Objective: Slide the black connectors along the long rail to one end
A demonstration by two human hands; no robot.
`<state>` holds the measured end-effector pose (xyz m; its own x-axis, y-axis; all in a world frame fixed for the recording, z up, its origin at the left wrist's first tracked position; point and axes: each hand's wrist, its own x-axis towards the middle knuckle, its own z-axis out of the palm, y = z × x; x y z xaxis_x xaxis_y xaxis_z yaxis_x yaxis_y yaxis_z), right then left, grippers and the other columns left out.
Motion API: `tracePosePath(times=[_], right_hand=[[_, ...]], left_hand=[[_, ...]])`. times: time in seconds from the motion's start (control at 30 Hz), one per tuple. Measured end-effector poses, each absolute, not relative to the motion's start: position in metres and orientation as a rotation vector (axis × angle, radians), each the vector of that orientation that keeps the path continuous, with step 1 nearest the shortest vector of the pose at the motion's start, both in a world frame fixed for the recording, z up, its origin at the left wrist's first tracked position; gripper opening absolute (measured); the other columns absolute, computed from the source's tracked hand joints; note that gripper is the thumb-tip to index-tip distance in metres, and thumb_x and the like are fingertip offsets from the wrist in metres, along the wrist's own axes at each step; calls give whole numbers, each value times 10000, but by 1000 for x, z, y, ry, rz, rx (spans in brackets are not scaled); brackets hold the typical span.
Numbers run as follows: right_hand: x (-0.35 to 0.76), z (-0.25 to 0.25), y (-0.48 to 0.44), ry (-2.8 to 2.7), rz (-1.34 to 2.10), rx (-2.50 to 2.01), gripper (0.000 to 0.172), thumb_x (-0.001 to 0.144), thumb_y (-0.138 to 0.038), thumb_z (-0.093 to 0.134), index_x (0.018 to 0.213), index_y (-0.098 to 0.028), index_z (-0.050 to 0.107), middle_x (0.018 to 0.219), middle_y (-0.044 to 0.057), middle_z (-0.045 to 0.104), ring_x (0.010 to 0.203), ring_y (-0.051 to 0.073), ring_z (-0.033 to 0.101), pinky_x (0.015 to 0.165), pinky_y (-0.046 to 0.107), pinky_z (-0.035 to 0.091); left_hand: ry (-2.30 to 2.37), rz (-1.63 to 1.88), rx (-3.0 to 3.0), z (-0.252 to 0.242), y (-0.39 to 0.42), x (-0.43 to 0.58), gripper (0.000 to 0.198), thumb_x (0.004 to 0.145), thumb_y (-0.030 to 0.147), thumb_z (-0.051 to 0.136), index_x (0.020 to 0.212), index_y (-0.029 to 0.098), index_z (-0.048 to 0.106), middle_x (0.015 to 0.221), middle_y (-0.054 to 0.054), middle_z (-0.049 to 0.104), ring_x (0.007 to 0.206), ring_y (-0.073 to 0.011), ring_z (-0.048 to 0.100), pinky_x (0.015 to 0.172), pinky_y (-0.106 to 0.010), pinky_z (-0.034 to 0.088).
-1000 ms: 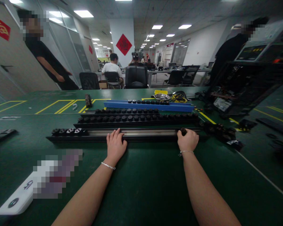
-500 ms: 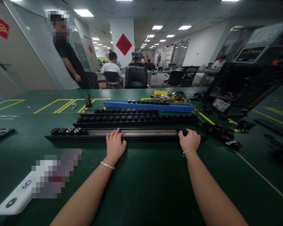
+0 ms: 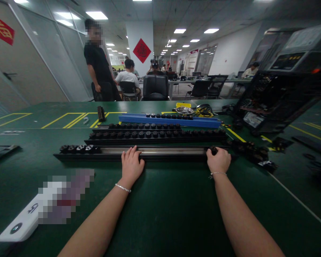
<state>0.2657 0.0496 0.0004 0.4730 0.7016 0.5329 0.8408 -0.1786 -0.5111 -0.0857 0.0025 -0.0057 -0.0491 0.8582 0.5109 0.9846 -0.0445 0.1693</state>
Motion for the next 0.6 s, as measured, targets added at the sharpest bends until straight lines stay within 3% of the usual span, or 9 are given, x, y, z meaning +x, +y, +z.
tracePosePath(times=[0.6], right_hand=[[280, 5, 50, -1280, -196, -1982, 374, 739, -381, 478, 911, -89, 638, 923, 180, 605, 900, 274, 492, 896, 422, 346]], left_hand=[[-1991, -748, -1981, -4, 2, -85, 316, 793, 253, 461, 1066, 208, 612, 1353, -85, 518, 1274, -276, 411, 1096, -511, 228]])
